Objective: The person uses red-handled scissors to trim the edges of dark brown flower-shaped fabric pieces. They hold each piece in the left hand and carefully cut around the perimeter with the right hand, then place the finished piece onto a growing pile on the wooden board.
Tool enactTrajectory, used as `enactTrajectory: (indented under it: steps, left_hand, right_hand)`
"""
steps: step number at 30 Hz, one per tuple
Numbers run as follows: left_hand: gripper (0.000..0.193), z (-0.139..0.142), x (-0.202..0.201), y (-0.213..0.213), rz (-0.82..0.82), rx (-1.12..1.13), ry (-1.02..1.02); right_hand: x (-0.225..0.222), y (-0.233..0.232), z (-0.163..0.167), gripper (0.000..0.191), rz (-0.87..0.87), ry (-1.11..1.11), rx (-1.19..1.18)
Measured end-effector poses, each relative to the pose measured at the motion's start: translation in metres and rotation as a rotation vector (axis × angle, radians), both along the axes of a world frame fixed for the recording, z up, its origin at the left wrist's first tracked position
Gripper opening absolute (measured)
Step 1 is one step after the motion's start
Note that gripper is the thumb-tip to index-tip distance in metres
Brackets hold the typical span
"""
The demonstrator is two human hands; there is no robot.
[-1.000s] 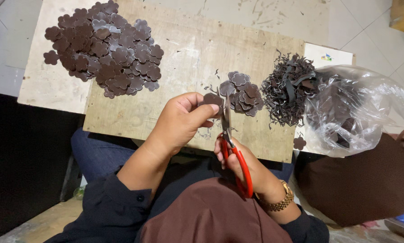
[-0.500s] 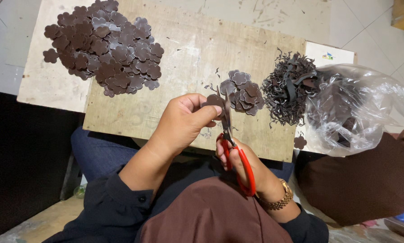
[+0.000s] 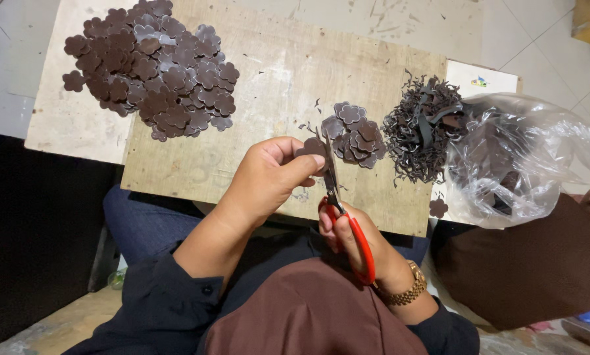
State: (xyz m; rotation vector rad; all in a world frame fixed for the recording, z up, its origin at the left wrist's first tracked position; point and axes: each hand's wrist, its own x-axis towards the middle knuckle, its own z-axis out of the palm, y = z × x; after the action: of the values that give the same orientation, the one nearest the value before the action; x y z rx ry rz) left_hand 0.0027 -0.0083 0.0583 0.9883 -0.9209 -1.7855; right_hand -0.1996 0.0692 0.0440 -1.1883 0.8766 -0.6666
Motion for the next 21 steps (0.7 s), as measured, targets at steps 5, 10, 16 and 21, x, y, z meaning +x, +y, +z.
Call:
enactTrajectory:
  steps: [5,10,16,21]
  left_hand:
    - [0.018,0.004,0.001,0.002,-0.035,-0.105,-0.115]
    - [0.018,0.007,0.003,0.002,-0.055,-0.118,-0.165]
    - [0.018,0.011,0.003,0.004,-0.041,-0.122,-0.187]
    - [0.017,0.012,0.003,0.003,-0.033,-0.131,-0.238]
  right_hand:
    - [0.000,0.000,0.005,0.069,0.043,-0.110,0.048]
    - [-0.002,-0.001,0.006,0.077,0.082,-0.129,0.041]
    - [-0.003,-0.002,0.005,0.076,0.083,-0.070,-0.010]
    - [-0.003,-0.001,0.004,0.073,0.044,-0.083,0.011]
